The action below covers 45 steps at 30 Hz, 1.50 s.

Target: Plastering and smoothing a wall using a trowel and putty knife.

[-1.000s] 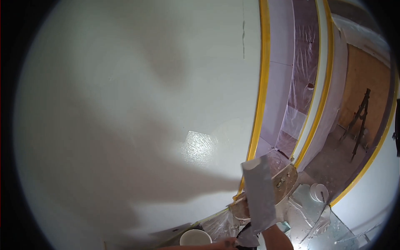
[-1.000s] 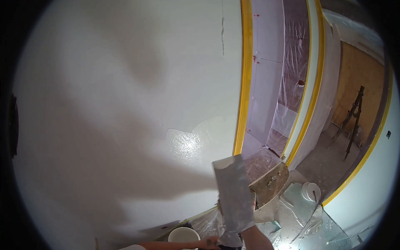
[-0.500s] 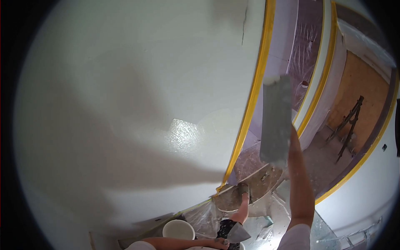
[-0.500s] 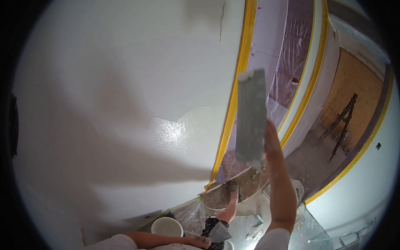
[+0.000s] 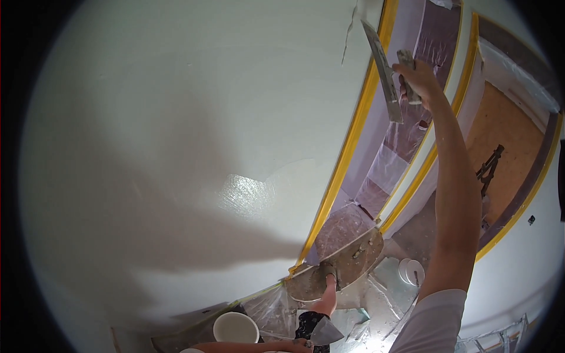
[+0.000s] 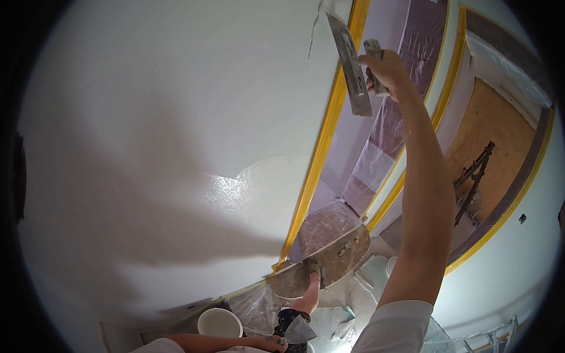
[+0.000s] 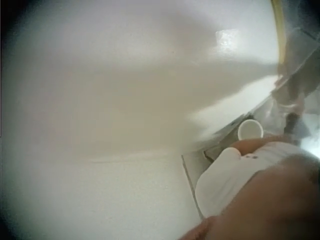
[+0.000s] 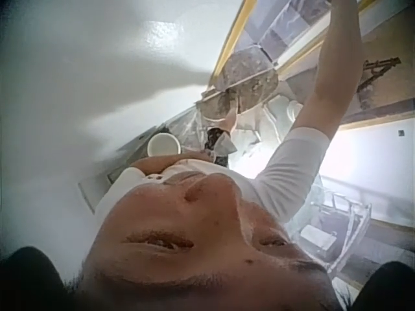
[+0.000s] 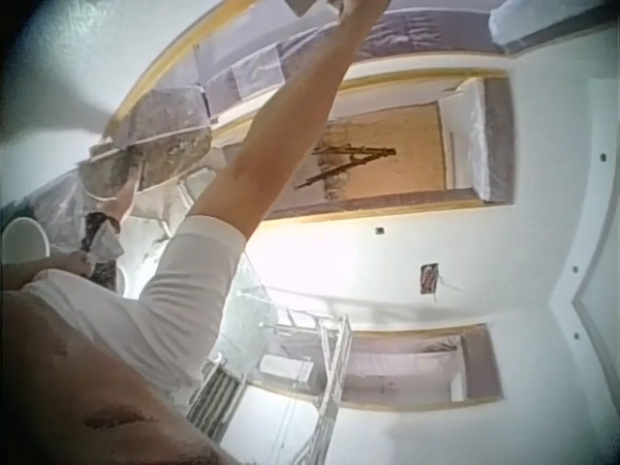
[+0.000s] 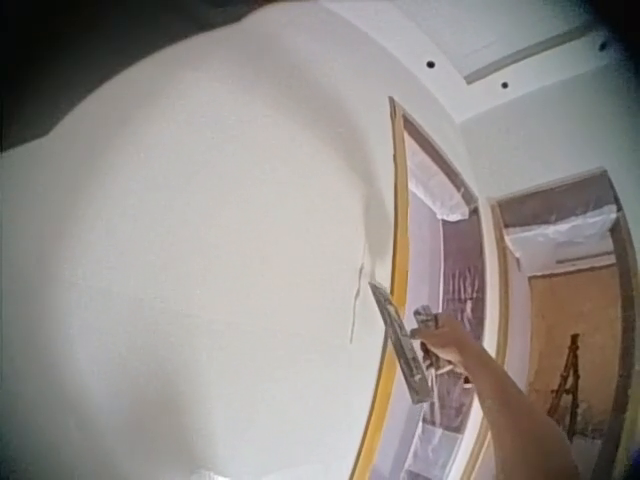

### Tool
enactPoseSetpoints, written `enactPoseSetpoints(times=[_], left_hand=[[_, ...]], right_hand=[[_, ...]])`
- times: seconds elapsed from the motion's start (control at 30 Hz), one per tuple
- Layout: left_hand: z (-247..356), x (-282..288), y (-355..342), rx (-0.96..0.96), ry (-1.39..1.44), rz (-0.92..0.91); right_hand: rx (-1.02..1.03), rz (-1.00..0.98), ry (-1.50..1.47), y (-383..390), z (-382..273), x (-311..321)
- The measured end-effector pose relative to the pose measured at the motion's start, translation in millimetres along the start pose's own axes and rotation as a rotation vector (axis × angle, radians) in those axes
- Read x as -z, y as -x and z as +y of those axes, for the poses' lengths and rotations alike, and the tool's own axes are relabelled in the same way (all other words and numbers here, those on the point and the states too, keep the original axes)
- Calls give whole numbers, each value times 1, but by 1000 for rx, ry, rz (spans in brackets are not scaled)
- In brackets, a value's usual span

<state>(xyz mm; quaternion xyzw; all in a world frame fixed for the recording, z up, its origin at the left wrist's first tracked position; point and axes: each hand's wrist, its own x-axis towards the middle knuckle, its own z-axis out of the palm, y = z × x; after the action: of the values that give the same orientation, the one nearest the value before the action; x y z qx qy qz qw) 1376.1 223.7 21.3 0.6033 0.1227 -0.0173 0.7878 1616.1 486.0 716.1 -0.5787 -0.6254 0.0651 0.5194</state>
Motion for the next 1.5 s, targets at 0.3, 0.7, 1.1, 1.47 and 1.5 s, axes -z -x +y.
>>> enactPoseSetpoints(times=[0.3,0.7,1.1,1.47,1.5], left_hand=[[5,7,19,29,50,-11],[28,67,92,283,-38,435],[123,102,182,-294,338,592],[173,109,203,-439,624,525],[179,109,210,-518,622,498]], right_hand=[[-5,48,83,-6,-6,-27],[24,227,174,121,202,-174],[-144,197,-99,285,294,-257],[-252,-1136,-617,379,232,-199],[-281,-1065,-444,362,234,-181]])
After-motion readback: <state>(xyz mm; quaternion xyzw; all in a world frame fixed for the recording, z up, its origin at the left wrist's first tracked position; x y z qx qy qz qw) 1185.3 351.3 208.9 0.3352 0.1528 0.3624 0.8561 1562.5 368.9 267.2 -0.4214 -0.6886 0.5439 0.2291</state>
